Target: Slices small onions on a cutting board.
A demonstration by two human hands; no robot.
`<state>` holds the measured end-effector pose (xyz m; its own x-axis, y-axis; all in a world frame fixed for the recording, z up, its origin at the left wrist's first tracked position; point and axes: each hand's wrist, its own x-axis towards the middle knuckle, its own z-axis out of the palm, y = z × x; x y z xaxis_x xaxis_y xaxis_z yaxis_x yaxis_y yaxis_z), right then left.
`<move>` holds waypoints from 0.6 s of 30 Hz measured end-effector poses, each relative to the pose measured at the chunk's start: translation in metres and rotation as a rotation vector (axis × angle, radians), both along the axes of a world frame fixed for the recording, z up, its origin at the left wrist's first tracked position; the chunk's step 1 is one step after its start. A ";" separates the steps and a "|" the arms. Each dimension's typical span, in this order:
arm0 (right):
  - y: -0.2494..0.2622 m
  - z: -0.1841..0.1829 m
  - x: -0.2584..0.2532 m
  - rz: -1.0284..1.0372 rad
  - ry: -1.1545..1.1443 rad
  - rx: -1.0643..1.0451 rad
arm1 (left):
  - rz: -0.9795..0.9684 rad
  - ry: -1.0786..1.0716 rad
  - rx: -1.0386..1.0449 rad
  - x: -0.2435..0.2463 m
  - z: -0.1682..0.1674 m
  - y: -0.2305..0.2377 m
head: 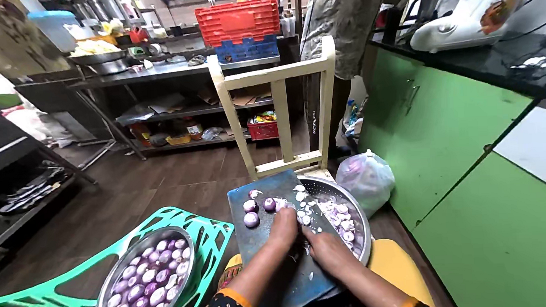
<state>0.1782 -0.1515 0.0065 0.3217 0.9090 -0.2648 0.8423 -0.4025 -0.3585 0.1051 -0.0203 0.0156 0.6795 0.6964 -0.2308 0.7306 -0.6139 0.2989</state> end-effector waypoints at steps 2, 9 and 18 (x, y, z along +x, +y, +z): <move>-0.003 -0.007 0.001 0.004 -0.022 -0.008 | 0.006 -0.041 0.011 -0.001 0.000 0.001; -0.018 0.019 -0.005 0.002 0.062 -0.006 | 0.002 0.012 0.005 -0.002 0.002 0.002; -0.031 0.012 -0.001 0.025 0.048 -0.033 | 0.024 -0.053 -0.015 -0.004 -0.009 0.008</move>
